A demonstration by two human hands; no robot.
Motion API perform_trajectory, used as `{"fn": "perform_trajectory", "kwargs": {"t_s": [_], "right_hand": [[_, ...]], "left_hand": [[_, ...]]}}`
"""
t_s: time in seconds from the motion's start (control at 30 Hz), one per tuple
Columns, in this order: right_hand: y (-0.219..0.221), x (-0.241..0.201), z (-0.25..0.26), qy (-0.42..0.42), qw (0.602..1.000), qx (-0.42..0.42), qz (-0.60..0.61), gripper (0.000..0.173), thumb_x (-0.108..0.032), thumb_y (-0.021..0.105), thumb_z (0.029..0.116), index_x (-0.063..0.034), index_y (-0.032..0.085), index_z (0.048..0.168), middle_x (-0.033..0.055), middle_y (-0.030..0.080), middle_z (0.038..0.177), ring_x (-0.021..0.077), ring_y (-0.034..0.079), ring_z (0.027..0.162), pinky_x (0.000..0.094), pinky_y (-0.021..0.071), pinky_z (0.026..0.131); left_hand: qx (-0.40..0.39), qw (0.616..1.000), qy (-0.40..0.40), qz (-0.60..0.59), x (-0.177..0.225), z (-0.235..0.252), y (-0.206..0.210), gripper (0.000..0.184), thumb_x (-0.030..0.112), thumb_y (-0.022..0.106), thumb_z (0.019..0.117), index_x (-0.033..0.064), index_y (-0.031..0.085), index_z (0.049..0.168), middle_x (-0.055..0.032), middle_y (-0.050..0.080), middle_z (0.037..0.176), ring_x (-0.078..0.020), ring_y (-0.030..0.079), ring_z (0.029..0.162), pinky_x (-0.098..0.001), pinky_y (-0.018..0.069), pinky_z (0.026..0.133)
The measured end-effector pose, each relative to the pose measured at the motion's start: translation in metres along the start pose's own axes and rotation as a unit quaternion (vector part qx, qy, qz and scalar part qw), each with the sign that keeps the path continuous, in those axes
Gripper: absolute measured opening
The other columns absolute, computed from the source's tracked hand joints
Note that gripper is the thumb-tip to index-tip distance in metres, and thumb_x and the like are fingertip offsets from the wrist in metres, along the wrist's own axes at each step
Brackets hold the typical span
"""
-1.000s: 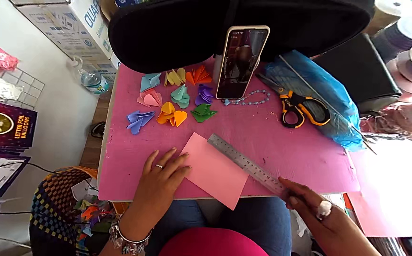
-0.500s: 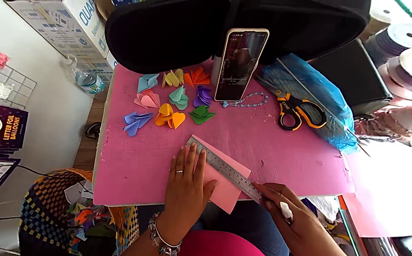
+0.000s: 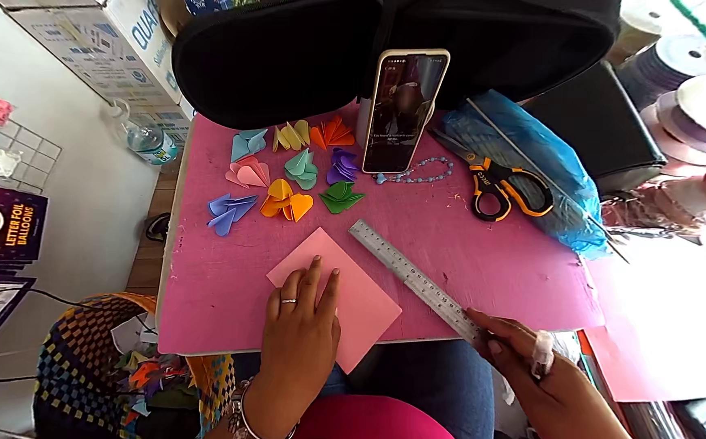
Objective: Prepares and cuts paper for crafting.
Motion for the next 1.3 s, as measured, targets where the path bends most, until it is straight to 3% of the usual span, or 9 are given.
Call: {"fn": "perform_trajectory", "kwargs": {"t_s": [0.17,0.33,0.6,0.7,0.83,0.93,1.03,1.17,1.3], "right_hand": [[-0.012,0.002,-0.003,-0.006,1.0,0.021,0.009,0.038,-0.005,0.046,0.1011,0.0026,0.062,0.135,0.0143,0.065,0.125,0.0037,0.064,0.101,0.0178,0.0535,0.087],[-0.014,0.002,-0.005,-0.019,0.999,0.032,0.021,0.038,-0.005,0.046,0.1005,0.0024,0.063,0.134,0.0133,0.066,0.124,0.0024,0.064,0.098,0.0173,0.0543,0.086],[-0.011,0.002,-0.007,-0.021,0.999,0.026,0.021,0.039,-0.005,0.046,0.0996,0.0018,0.064,0.133,0.012,0.066,0.123,0.0032,0.065,0.102,0.0173,0.0539,0.089],[-0.011,0.004,-0.007,-0.019,0.999,0.027,0.019,0.038,-0.006,0.046,0.0998,0.0014,0.064,0.133,0.0117,0.066,0.123,0.0032,0.065,0.101,0.0175,0.0542,0.089],[-0.015,0.005,-0.007,-0.017,0.999,0.036,0.023,0.038,-0.006,0.046,0.1002,0.0015,0.064,0.132,0.011,0.067,0.122,0.0016,0.064,0.099,0.0163,0.0538,0.086],[-0.019,0.005,-0.008,-0.019,0.999,0.044,0.025,0.037,-0.005,0.046,0.1004,0.0024,0.064,0.132,0.0117,0.066,0.123,0.0012,0.064,0.101,0.0159,0.0534,0.088],[-0.023,0.008,-0.008,-0.014,0.998,0.052,0.03,0.037,-0.006,0.046,0.1009,0.0026,0.063,0.133,0.0117,0.066,0.123,0.0004,0.064,0.101,0.0155,0.0533,0.088],[-0.026,0.012,-0.009,-0.016,0.998,0.058,0.028,0.038,-0.007,0.046,0.1004,0.0024,0.063,0.133,0.0115,0.066,0.125,0.0016,0.064,0.106,0.0168,0.053,0.091],[-0.027,0.016,-0.01,-0.017,0.997,0.066,0.027,0.038,-0.007,0.046,0.1,0.0022,0.064,0.132,0.0114,0.067,0.124,0.0019,0.064,0.105,0.017,0.0536,0.09]], "left_hand": [[-0.017,1.0,0.021,-0.014,0.01,-0.001,0.002,0.047,0.034,0.038,0.1039,0.013,0.068,0.133,-0.0089,0.058,0.148,-0.0374,0.055,0.134,-0.0561,0.0421,0.107],[0.0,0.998,0.022,-0.06,0.014,0.003,-0.003,0.038,0.029,0.039,0.1022,0.012,0.072,0.111,-0.009,0.067,0.134,-0.0369,0.057,0.133,-0.0573,0.0403,0.11],[0.015,0.999,-0.025,-0.022,0.022,0.013,-0.006,0.06,0.053,0.036,0.1026,0.0135,0.064,0.138,-0.0151,0.06,0.144,-0.038,0.059,0.128,-0.0542,0.0458,0.096],[-0.005,1.0,-0.011,-0.022,0.026,0.015,0.003,0.064,0.057,0.035,0.1023,0.017,0.059,0.145,-0.0161,0.058,0.146,-0.0403,0.057,0.13,-0.0563,0.0447,0.099],[-0.044,0.99,0.08,-0.109,0.044,0.013,0.005,0.058,0.052,0.041,0.1038,0.016,0.058,0.146,-0.0142,0.061,0.143,-0.0401,0.055,0.135,-0.066,0.0375,0.11],[-0.023,0.98,0.122,-0.153,0.053,0.013,-0.003,0.052,0.049,0.045,0.1033,0.0171,0.062,0.141,-0.0078,0.069,0.128,-0.0284,0.062,0.127,-0.0527,0.0436,0.108],[0.038,0.992,0.036,-0.113,0.038,0.018,-0.01,0.055,0.05,0.048,0.1016,0.0117,0.065,0.136,-0.018,0.065,0.135,-0.0396,0.06,0.127,-0.0611,0.0437,0.104],[0.0,0.996,-0.081,-0.031,0.006,0.031,0.007,0.078,0.067,0.039,0.0972,0.0081,0.056,0.146,-0.0244,0.051,0.151,-0.0489,0.047,0.139,-0.069,0.0341,0.108],[-0.058,0.997,-0.047,-0.03,0.01,0.038,0.018,0.083,0.071,0.036,0.0961,0.0094,0.054,0.149,-0.0234,0.047,0.155,-0.0485,0.042,0.143,-0.0664,0.033,0.11]]}}
Point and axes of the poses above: each hand's wrist, its own z-axis towards the middle knuckle, its own y-axis out of the palm, x = y × z, the point moved 10 cm from there along z, towards the middle knuckle
